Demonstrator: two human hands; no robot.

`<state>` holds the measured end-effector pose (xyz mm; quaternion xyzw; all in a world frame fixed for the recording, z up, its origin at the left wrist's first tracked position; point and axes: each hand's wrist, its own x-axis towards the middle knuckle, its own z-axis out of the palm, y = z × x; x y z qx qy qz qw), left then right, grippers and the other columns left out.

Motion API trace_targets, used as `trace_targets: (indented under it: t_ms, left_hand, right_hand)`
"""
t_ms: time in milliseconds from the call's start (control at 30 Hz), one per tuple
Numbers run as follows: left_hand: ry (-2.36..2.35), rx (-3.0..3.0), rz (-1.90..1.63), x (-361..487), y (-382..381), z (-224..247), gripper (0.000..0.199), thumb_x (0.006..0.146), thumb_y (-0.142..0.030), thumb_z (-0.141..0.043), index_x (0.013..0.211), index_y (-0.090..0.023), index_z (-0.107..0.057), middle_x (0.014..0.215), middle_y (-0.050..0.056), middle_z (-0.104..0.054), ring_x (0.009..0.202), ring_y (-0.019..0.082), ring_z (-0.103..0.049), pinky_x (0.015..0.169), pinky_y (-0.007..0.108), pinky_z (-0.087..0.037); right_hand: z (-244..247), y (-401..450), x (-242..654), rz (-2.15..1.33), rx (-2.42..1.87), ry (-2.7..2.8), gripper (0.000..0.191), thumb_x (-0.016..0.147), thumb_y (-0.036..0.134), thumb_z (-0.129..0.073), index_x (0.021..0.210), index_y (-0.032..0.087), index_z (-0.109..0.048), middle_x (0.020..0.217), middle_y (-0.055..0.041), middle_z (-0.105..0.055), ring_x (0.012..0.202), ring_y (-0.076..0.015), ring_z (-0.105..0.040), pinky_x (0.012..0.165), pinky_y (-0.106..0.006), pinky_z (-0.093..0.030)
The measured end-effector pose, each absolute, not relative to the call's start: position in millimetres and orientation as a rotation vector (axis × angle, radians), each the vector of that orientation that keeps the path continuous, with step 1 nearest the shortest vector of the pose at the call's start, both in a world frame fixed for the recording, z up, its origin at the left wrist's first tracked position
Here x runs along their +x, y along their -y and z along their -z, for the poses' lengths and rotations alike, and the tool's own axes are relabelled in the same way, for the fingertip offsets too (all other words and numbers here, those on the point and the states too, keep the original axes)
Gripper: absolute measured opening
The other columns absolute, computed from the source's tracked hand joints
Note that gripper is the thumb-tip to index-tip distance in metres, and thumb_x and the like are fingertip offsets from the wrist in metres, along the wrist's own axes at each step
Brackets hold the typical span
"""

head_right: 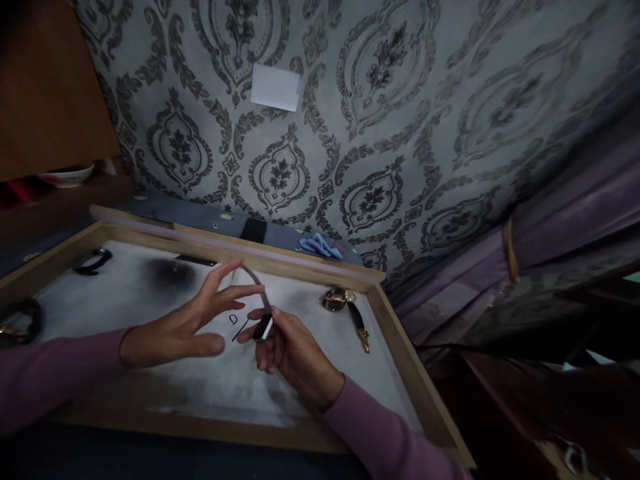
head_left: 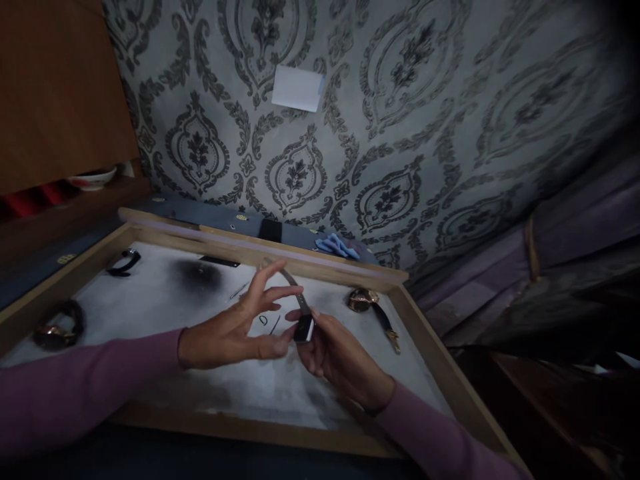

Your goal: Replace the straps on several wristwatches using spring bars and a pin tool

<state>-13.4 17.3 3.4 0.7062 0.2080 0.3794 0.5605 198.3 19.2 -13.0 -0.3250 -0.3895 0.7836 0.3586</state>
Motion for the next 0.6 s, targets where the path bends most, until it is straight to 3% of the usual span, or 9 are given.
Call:
trace_targets:
  t_ms: [67, 133, 300, 400, 500, 600]
  left_hand:
    - [-0.568, 1.935, -0.894, -13, -14, -4, 0.083, 0.085, -0.042, -0.067, 0.148, -0.03, -0.013, 0.149, 0.014, -0.034, 0.138, 0.029, -0.032, 0.111, 0.048, -0.027]
    - [-0.619, 2.184, -0.866, -11, -12, -4, 0.065, 0.088, -0.037, -0.063, 0.141, -0.025, -0.028, 0.139, 0.014, -0.044, 0.128, 0.028, -0.043, 0.105, 0.045, -0.035]
    - [-0.736, 2.447, -0.821, -4, -10, 3, 0.026, 0.095, -0.034, -0.05, 0.113, -0.015, -0.049, 0.103, 0.011, -0.061, 0.095, 0.024, -0.056, 0.081, 0.037, -0.045]
    - [-0.785, 2.57, -0.848, -3, -9, 6, 0.018, 0.098, -0.03, -0.044, 0.104, -0.015, -0.052, 0.096, 0.01, -0.062, 0.089, 0.023, -0.056, 0.079, 0.036, -0.043]
    - [-0.84, 2.599, -0.895, -4, -9, 7, 0.017, 0.099, -0.025, -0.039, 0.101, -0.015, -0.053, 0.093, 0.009, -0.063, 0.086, 0.023, -0.056, 0.077, 0.035, -0.041]
    - [-0.889, 2.487, -0.936, -7, -12, 7, 0.019, 0.098, -0.021, -0.037, 0.099, -0.016, -0.055, 0.089, 0.007, -0.061, 0.082, 0.02, -0.055, 0.074, 0.032, -0.04]
  right_hand:
    - [13, -20, 198, -2.025, -0.828, 1.005, 0.035, 0.086, 0.047, -0.063, 0.096, 0.014, -0.062, 0.078, -0.0086, -0.075, 0.036, -0.0054, -0.055, 0.032, -0.012, -0.034]
    - [14, -19, 197, -2.038, -0.838, 1.027, 0.038, 0.087, 0.05, -0.06, 0.094, 0.013, -0.061, 0.081, -0.0101, -0.076, 0.034, -0.0057, -0.055, 0.032, -0.013, -0.035]
    - [23, -15, 195, -2.092, -0.861, 1.125, 0.044, 0.089, 0.057, -0.053, 0.1, 0.015, -0.057, 0.074, -0.0061, -0.074, 0.033, -0.0087, -0.056, 0.032, -0.016, -0.038]
    - [27, -14, 193, -2.087, -0.859, 1.216, 0.047, 0.088, 0.061, -0.051, 0.102, 0.016, -0.055, 0.069, -0.0022, -0.07, 0.033, -0.0097, -0.057, 0.032, -0.016, -0.038]
    - [25, -15, 193, -2.012, -0.932, 1.352, 0.051, 0.09, 0.064, -0.044, 0.101, 0.016, -0.054, 0.076, -0.0046, -0.07, 0.035, -0.0102, -0.057, 0.033, -0.018, -0.037]
    - [18, -14, 197, -1.664, -1.114, 1.596, 0.05, 0.093, 0.063, -0.038, 0.089, 0.016, -0.054, 0.067, -0.0033, -0.066, 0.039, -0.01, -0.054, 0.038, -0.02, -0.035]
